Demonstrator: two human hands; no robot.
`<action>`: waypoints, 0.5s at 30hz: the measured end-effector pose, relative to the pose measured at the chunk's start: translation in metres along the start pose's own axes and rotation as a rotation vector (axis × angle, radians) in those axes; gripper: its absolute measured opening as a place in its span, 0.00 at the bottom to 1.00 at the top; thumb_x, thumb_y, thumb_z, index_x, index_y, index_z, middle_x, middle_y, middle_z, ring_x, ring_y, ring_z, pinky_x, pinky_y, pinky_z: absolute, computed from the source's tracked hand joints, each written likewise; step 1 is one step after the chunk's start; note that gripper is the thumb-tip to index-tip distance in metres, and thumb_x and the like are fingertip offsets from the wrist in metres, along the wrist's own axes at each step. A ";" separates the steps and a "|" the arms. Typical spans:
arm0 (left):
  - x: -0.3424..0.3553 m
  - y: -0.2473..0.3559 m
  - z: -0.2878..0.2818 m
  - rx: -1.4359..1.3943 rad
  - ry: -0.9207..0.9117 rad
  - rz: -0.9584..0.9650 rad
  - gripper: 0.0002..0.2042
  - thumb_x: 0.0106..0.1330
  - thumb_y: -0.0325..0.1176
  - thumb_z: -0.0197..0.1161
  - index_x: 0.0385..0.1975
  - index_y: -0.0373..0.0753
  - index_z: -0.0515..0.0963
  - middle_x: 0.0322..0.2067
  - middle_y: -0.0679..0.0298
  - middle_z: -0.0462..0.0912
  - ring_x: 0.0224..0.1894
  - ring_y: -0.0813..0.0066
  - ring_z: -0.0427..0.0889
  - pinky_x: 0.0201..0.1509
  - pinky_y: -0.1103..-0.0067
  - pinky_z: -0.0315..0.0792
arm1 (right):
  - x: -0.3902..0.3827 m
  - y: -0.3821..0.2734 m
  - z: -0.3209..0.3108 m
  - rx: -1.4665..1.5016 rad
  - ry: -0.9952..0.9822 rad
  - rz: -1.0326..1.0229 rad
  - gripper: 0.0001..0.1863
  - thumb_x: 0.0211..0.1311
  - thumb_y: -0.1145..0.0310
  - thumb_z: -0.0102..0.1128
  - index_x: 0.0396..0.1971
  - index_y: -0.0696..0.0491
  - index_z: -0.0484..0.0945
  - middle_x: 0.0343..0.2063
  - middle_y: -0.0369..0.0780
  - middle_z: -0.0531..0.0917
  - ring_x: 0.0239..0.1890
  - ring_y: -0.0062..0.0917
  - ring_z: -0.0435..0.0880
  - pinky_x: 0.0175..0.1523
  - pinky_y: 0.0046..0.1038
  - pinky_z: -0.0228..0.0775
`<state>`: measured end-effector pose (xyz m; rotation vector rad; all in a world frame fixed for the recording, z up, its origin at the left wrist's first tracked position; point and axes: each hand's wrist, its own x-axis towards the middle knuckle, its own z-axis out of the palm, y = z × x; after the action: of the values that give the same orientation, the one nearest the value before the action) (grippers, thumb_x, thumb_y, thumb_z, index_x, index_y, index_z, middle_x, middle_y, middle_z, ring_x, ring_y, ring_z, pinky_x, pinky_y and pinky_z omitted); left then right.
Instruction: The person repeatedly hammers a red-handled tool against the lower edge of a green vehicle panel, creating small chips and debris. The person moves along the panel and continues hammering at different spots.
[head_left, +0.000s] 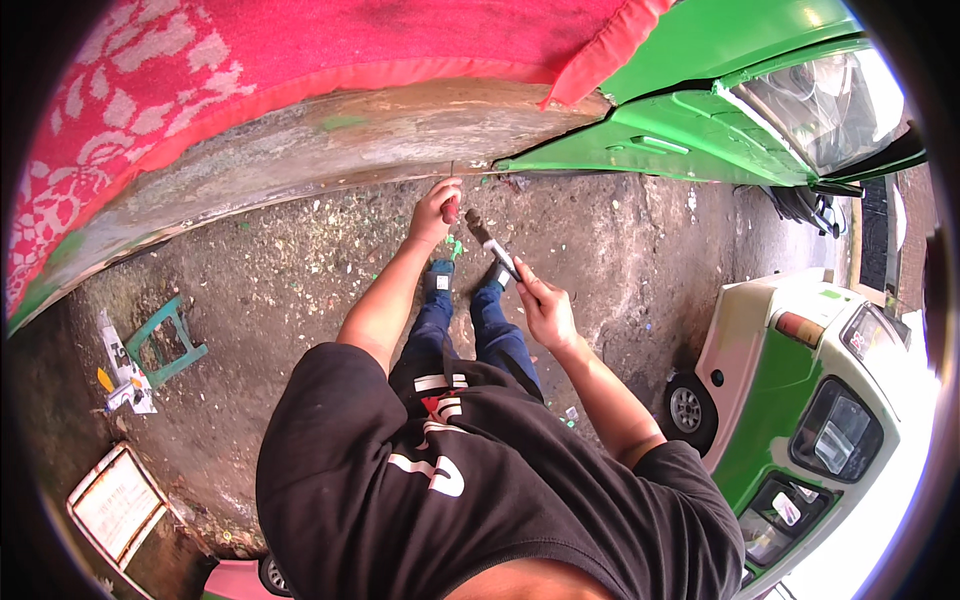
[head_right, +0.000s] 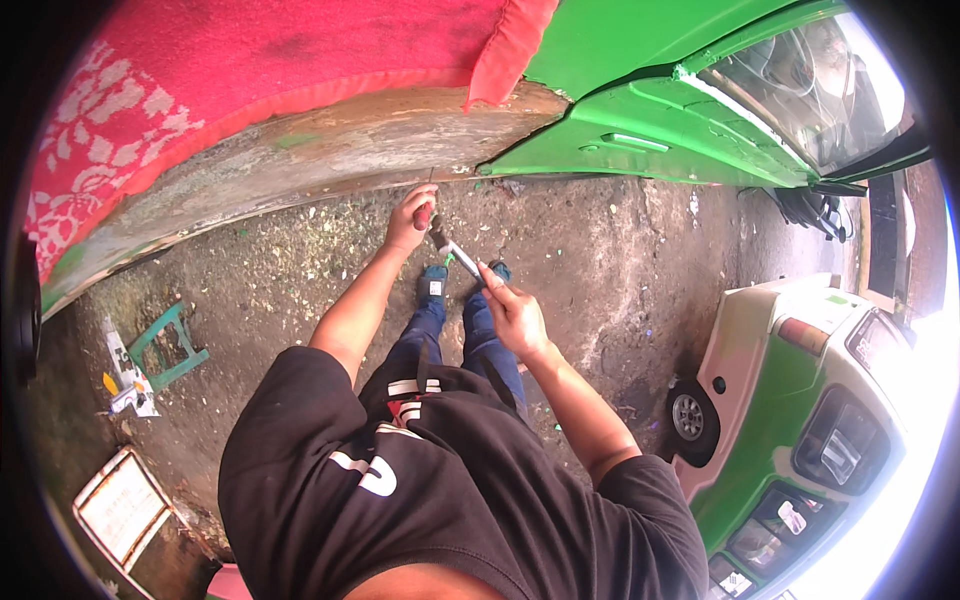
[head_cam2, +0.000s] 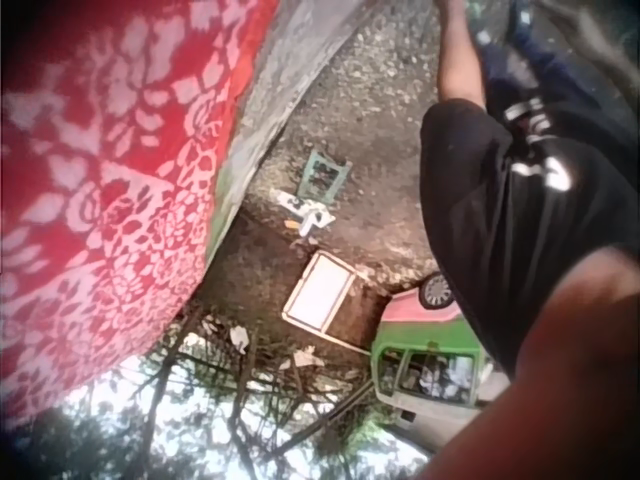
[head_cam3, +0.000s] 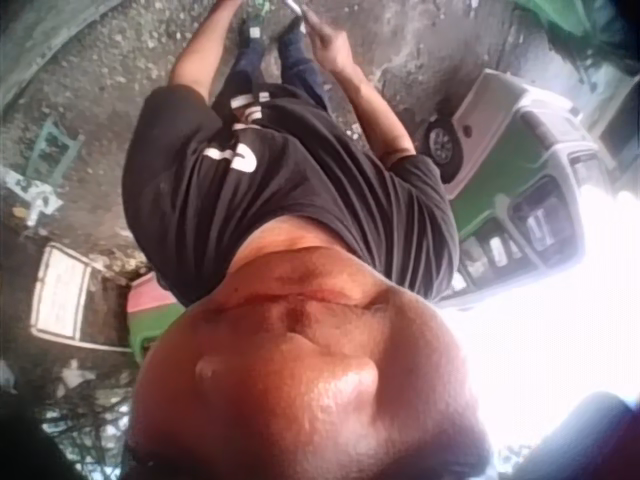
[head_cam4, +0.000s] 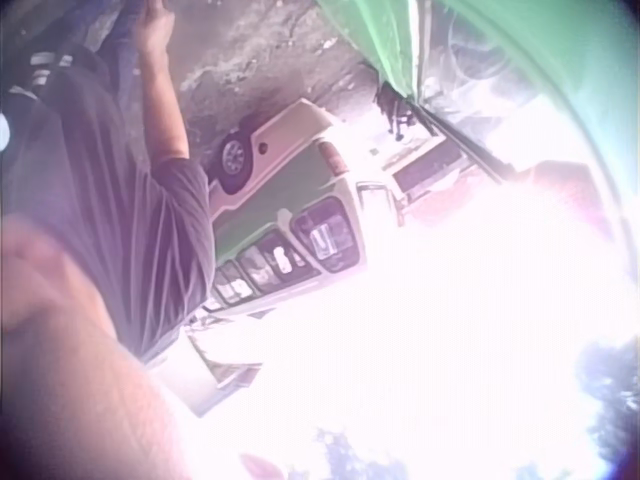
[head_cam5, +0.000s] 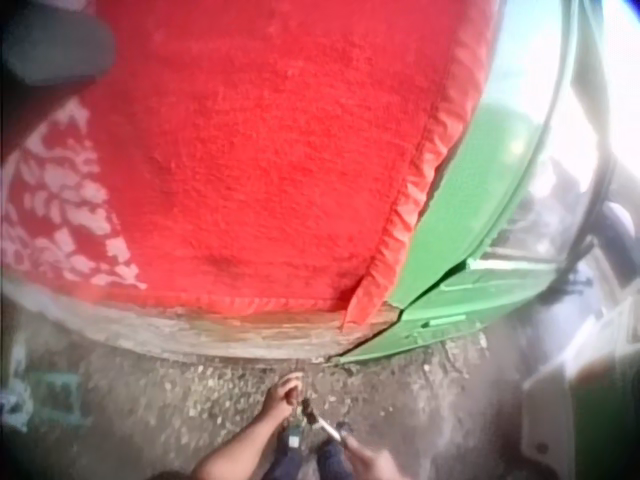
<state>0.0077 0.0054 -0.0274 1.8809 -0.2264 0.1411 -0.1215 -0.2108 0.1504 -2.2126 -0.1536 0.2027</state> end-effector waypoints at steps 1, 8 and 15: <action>0.001 0.002 0.001 -0.017 -0.014 -0.017 0.08 0.54 0.19 0.57 0.32 0.39 0.74 0.50 0.59 0.80 0.44 0.60 0.82 0.45 0.75 0.75 | -0.002 0.002 0.002 -0.008 0.004 -0.065 0.24 0.66 0.69 0.58 0.62 0.42 0.72 0.27 0.49 0.81 0.28 0.45 0.83 0.35 0.37 0.75; 0.015 -0.005 0.013 -0.002 -0.035 -0.008 0.06 0.54 0.20 0.57 0.31 0.38 0.75 0.45 0.56 0.82 0.48 0.57 0.82 0.49 0.72 0.74 | 0.013 0.020 0.022 -0.188 0.001 0.039 0.24 0.66 0.67 0.57 0.62 0.38 0.72 0.26 0.48 0.81 0.28 0.46 0.82 0.32 0.40 0.74; -0.004 0.008 0.015 0.048 -0.078 -0.010 0.07 0.54 0.20 0.58 0.31 0.38 0.75 0.48 0.56 0.81 0.49 0.56 0.81 0.48 0.71 0.74 | -0.031 -0.018 -0.014 -0.041 0.046 0.172 0.22 0.68 0.67 0.56 0.62 0.43 0.72 0.31 0.51 0.83 0.31 0.43 0.84 0.38 0.35 0.75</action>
<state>0.0017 -0.0113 -0.0253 1.9374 -0.2695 0.0671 -0.1501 -0.2160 0.1758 -2.2696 0.0587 0.2447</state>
